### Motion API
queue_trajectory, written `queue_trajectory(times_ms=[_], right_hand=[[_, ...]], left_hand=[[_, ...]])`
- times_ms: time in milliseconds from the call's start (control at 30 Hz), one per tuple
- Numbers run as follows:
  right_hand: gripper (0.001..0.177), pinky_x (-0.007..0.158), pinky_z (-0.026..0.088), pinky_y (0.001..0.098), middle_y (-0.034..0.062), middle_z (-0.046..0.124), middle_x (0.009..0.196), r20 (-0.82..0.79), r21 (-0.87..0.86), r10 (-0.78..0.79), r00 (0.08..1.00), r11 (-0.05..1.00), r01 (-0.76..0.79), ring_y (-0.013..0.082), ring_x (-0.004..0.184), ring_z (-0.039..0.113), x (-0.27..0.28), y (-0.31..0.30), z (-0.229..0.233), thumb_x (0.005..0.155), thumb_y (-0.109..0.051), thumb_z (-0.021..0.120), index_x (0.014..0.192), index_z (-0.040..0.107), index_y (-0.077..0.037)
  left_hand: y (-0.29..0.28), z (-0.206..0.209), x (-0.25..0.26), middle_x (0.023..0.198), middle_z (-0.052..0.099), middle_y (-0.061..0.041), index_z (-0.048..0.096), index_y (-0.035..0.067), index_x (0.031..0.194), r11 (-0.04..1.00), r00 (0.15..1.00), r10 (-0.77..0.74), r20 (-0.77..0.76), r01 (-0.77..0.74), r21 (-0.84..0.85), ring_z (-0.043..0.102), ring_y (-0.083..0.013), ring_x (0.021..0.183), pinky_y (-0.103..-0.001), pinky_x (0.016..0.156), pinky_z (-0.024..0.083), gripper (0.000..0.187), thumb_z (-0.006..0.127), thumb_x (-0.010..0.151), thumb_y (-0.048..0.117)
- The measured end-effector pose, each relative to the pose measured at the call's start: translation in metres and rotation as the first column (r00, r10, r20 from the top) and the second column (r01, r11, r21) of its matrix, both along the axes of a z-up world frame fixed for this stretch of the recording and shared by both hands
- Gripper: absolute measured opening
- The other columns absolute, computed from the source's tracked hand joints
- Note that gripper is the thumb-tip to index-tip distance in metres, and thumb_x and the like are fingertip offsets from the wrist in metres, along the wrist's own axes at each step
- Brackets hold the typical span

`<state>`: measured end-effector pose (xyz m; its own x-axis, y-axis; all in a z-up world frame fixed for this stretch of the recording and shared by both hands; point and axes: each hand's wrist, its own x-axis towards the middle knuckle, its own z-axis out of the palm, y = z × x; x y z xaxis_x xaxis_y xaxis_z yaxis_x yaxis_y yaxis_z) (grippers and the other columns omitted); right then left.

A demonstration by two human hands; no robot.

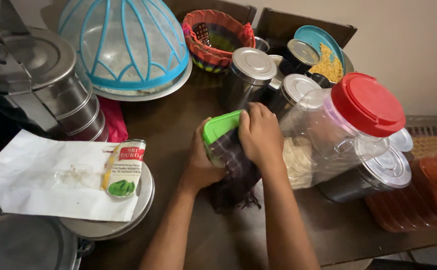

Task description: The person wipes down several plastic and metal food storage containers with a dark cloth, handling each one individually.

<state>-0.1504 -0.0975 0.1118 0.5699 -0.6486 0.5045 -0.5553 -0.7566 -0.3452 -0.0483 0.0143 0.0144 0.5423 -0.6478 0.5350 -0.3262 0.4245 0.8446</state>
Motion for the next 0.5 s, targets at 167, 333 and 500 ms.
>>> queue_trajectory(times_ms=[167, 333, 500], right_hand=[[0.041, 0.119, 0.033, 0.0472, 0.0204, 0.056, 0.147, 0.11, -0.089, 0.01, 0.994, 0.996, 0.0, 0.0431, 0.143, 0.043, -0.019, 0.034, -0.014, 0.102, -0.023, 0.047, 0.131, 0.062, 0.001], [0.048, 0.126, 0.024, 0.0469, 0.027, 0.039, 0.16, 0.436, -0.06, 0.074, 0.897, 0.997, -0.053, 0.0439, 0.152, 0.033, -0.03, 0.047, -0.064, 0.112, -0.025, 0.035, 0.148, 0.043, 0.007], [0.059, 0.125, 0.023, 0.0446, 0.0288, 0.035, 0.162, 0.558, 0.187, 0.091, 0.825, 0.955, -0.232, 0.0407, 0.153, 0.031, -0.03, 0.036, -0.108, 0.114, -0.032, 0.022, 0.156, 0.029, 0.009]], left_hand=[[-0.006, -0.016, 0.0, 0.145, 0.05, -0.02, 0.026, 0.0, 0.155, 0.992, 0.994, 0.066, 0.091, -0.055, -0.117, 0.054, -0.0292, 0.135, -0.04, 0.114, 0.045, 0.102, 0.088, 0.076, 0.014], [-0.028, -0.057, -0.005, 0.153, 0.043, -0.021, 0.014, -0.002, 0.157, 0.994, 0.998, 0.042, 0.043, -0.037, -0.106, 0.047, -0.0278, 0.142, -0.04, 0.122, 0.037, 0.09, 0.075, 0.093, 0.012], [-0.053, -0.077, -0.006, 0.155, 0.043, -0.016, 0.01, 0.002, 0.16, 0.988, 0.99, 0.139, -0.023, -0.138, 0.068, 0.049, -0.024, 0.14, -0.036, 0.123, 0.039, 0.089, 0.07, 0.097, 0.019]])
